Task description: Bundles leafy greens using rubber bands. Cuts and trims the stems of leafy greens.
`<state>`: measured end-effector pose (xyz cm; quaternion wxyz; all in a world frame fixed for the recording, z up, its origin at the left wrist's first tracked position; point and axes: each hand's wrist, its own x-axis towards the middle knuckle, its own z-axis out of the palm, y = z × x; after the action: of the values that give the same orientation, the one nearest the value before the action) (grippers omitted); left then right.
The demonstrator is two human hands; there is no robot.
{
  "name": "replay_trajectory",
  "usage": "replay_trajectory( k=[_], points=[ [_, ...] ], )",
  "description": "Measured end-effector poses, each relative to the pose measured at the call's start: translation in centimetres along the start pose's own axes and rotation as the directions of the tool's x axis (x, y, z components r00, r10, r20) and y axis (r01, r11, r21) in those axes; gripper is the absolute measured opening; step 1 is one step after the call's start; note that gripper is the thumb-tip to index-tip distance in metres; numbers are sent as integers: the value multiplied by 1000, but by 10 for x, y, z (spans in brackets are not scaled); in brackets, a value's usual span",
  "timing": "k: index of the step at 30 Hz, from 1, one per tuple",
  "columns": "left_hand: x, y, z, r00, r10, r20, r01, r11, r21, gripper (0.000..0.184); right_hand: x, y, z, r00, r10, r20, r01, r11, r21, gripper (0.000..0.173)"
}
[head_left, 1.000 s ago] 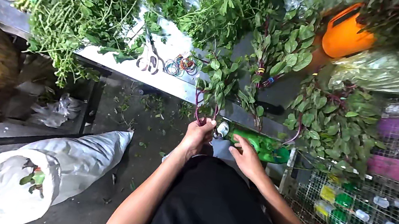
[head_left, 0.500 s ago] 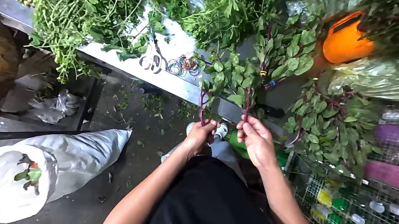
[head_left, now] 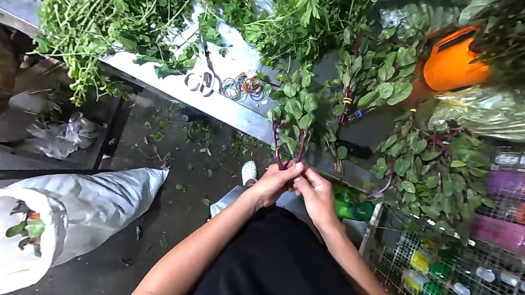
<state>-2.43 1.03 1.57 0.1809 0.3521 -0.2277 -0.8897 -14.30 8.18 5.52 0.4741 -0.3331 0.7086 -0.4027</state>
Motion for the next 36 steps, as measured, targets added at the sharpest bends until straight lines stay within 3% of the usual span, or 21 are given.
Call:
replay_trajectory(
  k=[4, 8, 14, 20, 25, 30, 32, 36],
  points=[
    [3, 3, 6, 996, 1, -84, 9, 994, 112, 25, -7, -1, 3, 997, -68, 20, 71, 927, -368, 24],
    [8, -1, 7, 985, 23, -172, -2, 993, 121, 24, -5, 8, 5, 988, -138, 69, 155, 858, -490, 28],
    [8, 0, 8, 985, 42, -168, -30, 996, 79, 24, -6, 11, 3, 983, -123, 133, 169, 887, -431, 30],
    [8, -1, 6, 995, 8, -101, 3, 993, 115, 21, -8, 14, -12, 984, 79, 162, -39, 971, -234, 30],
    [10, 3, 11, 997, -15, -78, 24, 994, 110, 30, -7, 23, -3, 983, -149, 106, 171, 951, -258, 27],
    [10, 7, 13, 991, -21, -132, 36, 993, 113, 41, -11, 24, -11, 976, -168, 139, 204, 925, -320, 30],
    [8, 14, 8, 991, 12, -136, 3, 994, 110, 39, -14, 29, -26, 986, -160, 48, 166, 922, -349, 27],
    [0, 27, 4, 994, 54, -95, -45, 995, 94, 34, -7, 51, -75, 958, -61, -282, -85, 875, -477, 32]
  ],
)
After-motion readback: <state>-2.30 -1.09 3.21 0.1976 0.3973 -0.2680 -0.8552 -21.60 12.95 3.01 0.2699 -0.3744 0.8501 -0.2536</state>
